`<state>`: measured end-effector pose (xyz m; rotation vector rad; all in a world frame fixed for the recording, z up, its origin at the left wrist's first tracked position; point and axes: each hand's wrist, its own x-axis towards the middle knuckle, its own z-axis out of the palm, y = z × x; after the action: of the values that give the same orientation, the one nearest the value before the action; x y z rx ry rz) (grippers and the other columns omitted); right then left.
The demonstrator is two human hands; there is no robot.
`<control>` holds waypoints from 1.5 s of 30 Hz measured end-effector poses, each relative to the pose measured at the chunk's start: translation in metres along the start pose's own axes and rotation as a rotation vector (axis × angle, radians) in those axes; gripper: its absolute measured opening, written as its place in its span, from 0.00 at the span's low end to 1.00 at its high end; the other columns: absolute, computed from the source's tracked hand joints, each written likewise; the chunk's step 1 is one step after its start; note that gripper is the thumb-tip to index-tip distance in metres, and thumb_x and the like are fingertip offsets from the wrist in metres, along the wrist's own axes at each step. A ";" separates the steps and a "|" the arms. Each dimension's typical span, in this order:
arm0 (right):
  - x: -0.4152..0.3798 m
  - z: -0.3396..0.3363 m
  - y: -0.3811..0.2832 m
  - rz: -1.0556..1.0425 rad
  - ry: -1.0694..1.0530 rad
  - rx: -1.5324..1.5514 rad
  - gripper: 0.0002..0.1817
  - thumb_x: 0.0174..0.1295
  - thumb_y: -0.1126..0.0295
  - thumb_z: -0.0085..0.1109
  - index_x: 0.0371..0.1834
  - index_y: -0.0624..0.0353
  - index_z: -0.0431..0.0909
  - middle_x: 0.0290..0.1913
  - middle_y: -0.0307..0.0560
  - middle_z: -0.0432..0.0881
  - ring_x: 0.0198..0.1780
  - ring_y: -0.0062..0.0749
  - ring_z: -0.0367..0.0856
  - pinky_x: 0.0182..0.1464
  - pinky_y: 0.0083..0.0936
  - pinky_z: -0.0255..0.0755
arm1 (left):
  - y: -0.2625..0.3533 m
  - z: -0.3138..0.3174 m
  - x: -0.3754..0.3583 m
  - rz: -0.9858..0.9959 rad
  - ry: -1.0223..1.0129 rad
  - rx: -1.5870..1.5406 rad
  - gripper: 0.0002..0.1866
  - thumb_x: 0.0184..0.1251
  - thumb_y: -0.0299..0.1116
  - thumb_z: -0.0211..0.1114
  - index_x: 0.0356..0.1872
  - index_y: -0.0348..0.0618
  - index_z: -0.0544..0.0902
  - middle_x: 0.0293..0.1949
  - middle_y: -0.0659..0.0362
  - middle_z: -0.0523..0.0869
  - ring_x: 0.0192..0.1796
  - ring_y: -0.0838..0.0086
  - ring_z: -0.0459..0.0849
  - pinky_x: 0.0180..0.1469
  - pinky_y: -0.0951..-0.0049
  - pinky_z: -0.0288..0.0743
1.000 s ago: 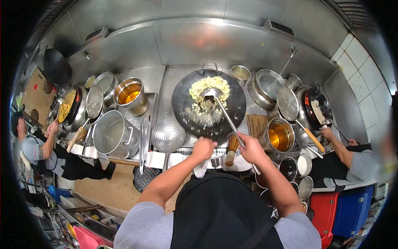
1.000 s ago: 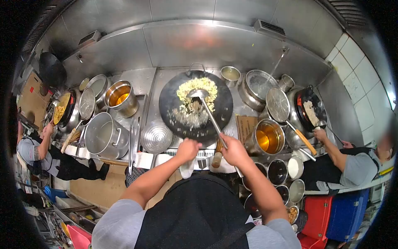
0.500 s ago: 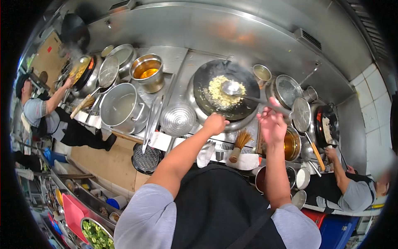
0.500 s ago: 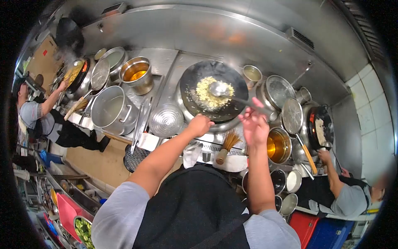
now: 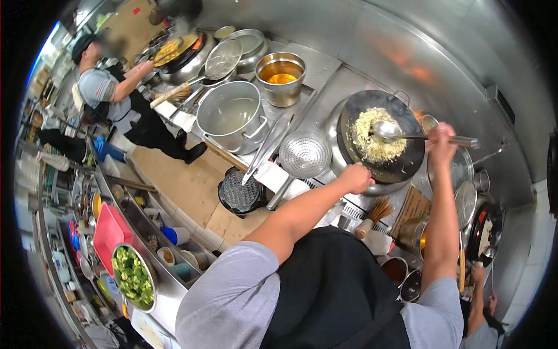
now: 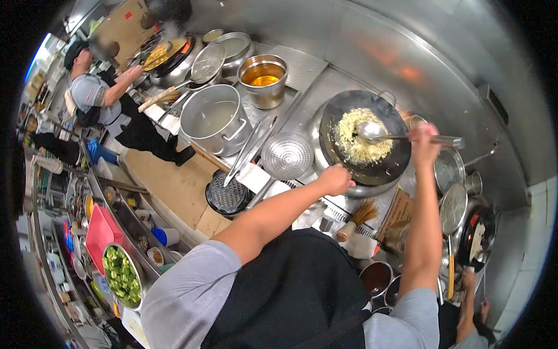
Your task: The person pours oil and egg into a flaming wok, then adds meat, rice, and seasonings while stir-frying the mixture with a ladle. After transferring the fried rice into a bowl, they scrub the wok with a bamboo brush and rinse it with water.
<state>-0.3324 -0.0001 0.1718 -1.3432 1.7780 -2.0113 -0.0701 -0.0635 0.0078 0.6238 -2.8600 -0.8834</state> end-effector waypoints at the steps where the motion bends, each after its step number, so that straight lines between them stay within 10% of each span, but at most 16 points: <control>1: 0.019 -0.012 -0.009 0.024 0.176 0.051 0.22 0.79 0.60 0.62 0.24 0.55 0.75 0.24 0.39 0.80 0.26 0.22 0.75 0.33 0.25 0.69 | 0.000 0.001 -0.003 -0.017 0.006 -0.003 0.24 0.79 0.51 0.62 0.37 0.39 0.93 0.43 0.46 0.93 0.55 0.48 0.87 0.61 0.49 0.80; 5: 0.027 -0.009 -0.008 0.050 0.583 0.101 0.23 0.78 0.63 0.65 0.21 0.52 0.72 0.22 0.35 0.75 0.24 0.21 0.73 0.31 0.28 0.72 | 0.001 0.003 0.004 -0.054 0.025 0.004 0.24 0.78 0.51 0.62 0.37 0.39 0.92 0.43 0.46 0.92 0.55 0.48 0.86 0.61 0.48 0.80; 9: -0.004 0.037 0.012 0.054 0.344 0.395 0.23 0.78 0.63 0.66 0.24 0.51 0.67 0.21 0.33 0.68 0.22 0.22 0.66 0.29 0.27 0.68 | -0.001 0.006 -0.005 0.014 0.031 -0.004 0.23 0.78 0.49 0.63 0.34 0.39 0.91 0.41 0.47 0.92 0.53 0.48 0.86 0.58 0.49 0.80; 16: 0.007 -0.012 -0.164 0.476 -0.100 0.493 0.17 0.79 0.59 0.64 0.31 0.46 0.70 0.21 0.27 0.61 0.20 0.16 0.56 0.26 0.24 0.57 | 0.098 -0.076 -0.114 0.002 0.042 -0.096 0.18 0.77 0.43 0.65 0.34 0.39 0.91 0.43 0.47 0.89 0.53 0.46 0.84 0.56 0.43 0.78; 23: 0.035 0.046 -0.040 0.240 0.280 0.130 0.21 0.74 0.57 0.72 0.25 0.44 0.71 0.23 0.28 0.67 0.22 0.18 0.64 0.26 0.25 0.63 | 0.026 0.015 -0.051 0.054 0.146 -0.026 0.22 0.79 0.47 0.63 0.33 0.38 0.90 0.39 0.44 0.90 0.51 0.42 0.84 0.55 0.43 0.78; 27: 0.046 0.035 -0.124 0.105 0.314 0.123 0.21 0.71 0.56 0.74 0.24 0.47 0.73 0.23 0.32 0.71 0.23 0.21 0.70 0.29 0.29 0.71 | 0.035 -0.012 -0.121 -0.025 -0.334 -0.116 0.26 0.81 0.50 0.61 0.31 0.36 0.89 0.36 0.40 0.90 0.48 0.41 0.87 0.54 0.43 0.80; 31: 0.013 0.054 -0.166 -0.006 0.348 0.008 0.24 0.72 0.56 0.73 0.23 0.53 0.74 0.19 0.30 0.71 0.22 0.19 0.67 0.26 0.28 0.64 | 0.069 -0.063 -0.105 0.078 -0.103 -0.098 0.22 0.79 0.45 0.65 0.31 0.35 0.90 0.37 0.37 0.89 0.48 0.37 0.87 0.55 0.43 0.79; 35: -0.001 0.076 -0.037 -0.022 0.304 0.056 0.22 0.71 0.62 0.72 0.24 0.58 0.72 0.22 0.36 0.72 0.28 0.24 0.70 0.34 0.32 0.69 | 0.032 -0.008 -0.036 0.144 0.172 0.047 0.23 0.79 0.46 0.63 0.29 0.38 0.89 0.35 0.43 0.90 0.45 0.43 0.87 0.47 0.45 0.82; 37: 0.022 0.055 -0.035 -0.225 0.451 -0.211 0.18 0.74 0.68 0.69 0.28 0.53 0.70 0.19 0.34 0.75 0.20 0.21 0.75 0.23 0.26 0.69 | 0.021 0.019 -0.052 0.147 0.093 0.128 0.23 0.80 0.47 0.61 0.29 0.38 0.88 0.35 0.43 0.90 0.44 0.45 0.86 0.47 0.44 0.82; 40: 0.054 0.030 -0.095 -0.069 0.450 0.161 0.19 0.75 0.67 0.68 0.28 0.53 0.68 0.21 0.35 0.71 0.19 0.22 0.70 0.20 0.27 0.64 | 0.027 -0.013 -0.106 -0.051 -0.396 0.027 0.24 0.79 0.52 0.63 0.38 0.38 0.92 0.40 0.39 0.91 0.45 0.39 0.90 0.53 0.42 0.82; 45: 0.020 0.055 -0.154 -0.106 0.395 0.033 0.20 0.72 0.65 0.74 0.28 0.53 0.70 0.23 0.35 0.75 0.22 0.20 0.72 0.25 0.26 0.68 | 0.071 -0.081 -0.079 0.088 -0.096 -0.062 0.23 0.79 0.47 0.63 0.34 0.36 0.91 0.36 0.37 0.90 0.44 0.38 0.89 0.51 0.43 0.80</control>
<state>-0.2403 -0.0072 0.3078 -1.1091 1.8419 -2.4942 -0.0072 -0.0207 0.1179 0.4568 -2.9052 -1.0099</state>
